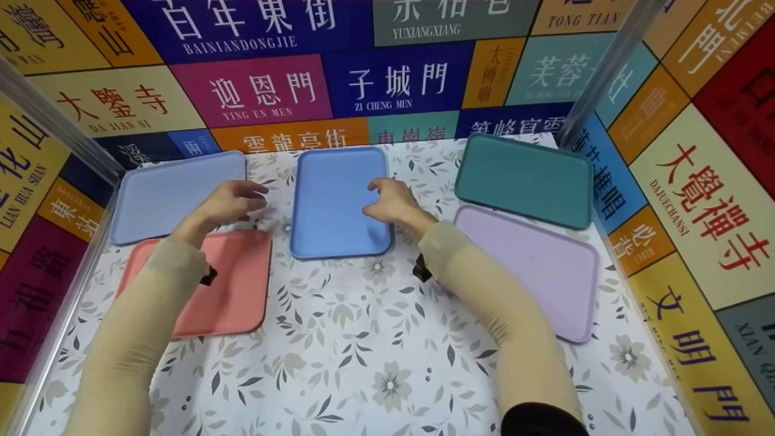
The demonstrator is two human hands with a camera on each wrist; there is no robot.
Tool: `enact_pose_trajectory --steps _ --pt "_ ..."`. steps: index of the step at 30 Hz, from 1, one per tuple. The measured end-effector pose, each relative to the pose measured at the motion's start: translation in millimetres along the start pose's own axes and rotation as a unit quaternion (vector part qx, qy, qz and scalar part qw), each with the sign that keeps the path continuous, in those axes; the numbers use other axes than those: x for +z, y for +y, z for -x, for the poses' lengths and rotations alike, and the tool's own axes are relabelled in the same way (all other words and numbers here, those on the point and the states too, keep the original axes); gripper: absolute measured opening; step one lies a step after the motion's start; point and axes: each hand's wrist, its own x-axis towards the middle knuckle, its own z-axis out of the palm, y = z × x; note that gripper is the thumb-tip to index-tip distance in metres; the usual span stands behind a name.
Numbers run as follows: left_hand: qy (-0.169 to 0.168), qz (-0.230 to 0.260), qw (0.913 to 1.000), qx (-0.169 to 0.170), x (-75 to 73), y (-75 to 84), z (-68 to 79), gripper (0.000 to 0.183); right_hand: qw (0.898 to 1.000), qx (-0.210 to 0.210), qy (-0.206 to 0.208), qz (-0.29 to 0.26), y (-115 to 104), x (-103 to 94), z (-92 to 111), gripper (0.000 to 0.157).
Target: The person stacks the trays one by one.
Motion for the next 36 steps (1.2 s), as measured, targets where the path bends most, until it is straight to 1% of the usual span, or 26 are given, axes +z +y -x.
enact_pose_trajectory --steps 2,5,9,16,22,26,30,32,36 --pt "-0.001 0.010 0.9999 -0.003 -6.7 -4.3 5.4 0.051 1.000 -0.001 -0.002 -0.009 -2.8 2.4 2.4 0.065" --pt "-0.003 0.008 0.9999 -0.007 -15.9 -11.1 14.8 0.051 1.000 0.000 -0.006 -0.023 -6.3 6.7 5.2 0.067" --pt "-0.019 -0.009 0.9997 -0.016 -26.4 -20.7 28.4 0.055 0.999 -0.003 -0.017 -0.037 -12.8 13.6 9.7 0.067" --pt "-0.052 -0.023 0.9970 -0.051 -39.6 -40.4 50.1 0.062 0.997 -0.009 -0.035 -0.067 -27.0 30.8 18.9 0.065" --pt "-0.055 -0.024 0.9971 -0.047 -52.1 -57.0 63.4 0.063 0.993 -0.006 -0.051 -0.105 -38.4 44.3 25.1 0.071" --pt "-0.060 -0.020 0.9966 -0.052 -62.0 -68.1 73.9 0.064 0.985 0.006 -0.060 -0.160 -45.2 57.6 26.6 0.073" --pt "-0.064 -0.015 0.9957 -0.065 -73.4 -81.0 87.0 0.065 0.971 0.023 -0.069 -0.229 -54.4 73.6 28.2 0.074" --pt "-0.065 -0.006 0.9952 -0.072 -78.7 -87.8 93.4 0.066 0.964 0.030 -0.076 -0.251 -59.6 81.7 29.7 0.074" --pt "-0.068 0.007 0.9941 -0.084 -88.2 -102.3 104.6 0.068 0.955 0.040 -0.090 -0.280 -68.8 96.7 32.2 0.071"
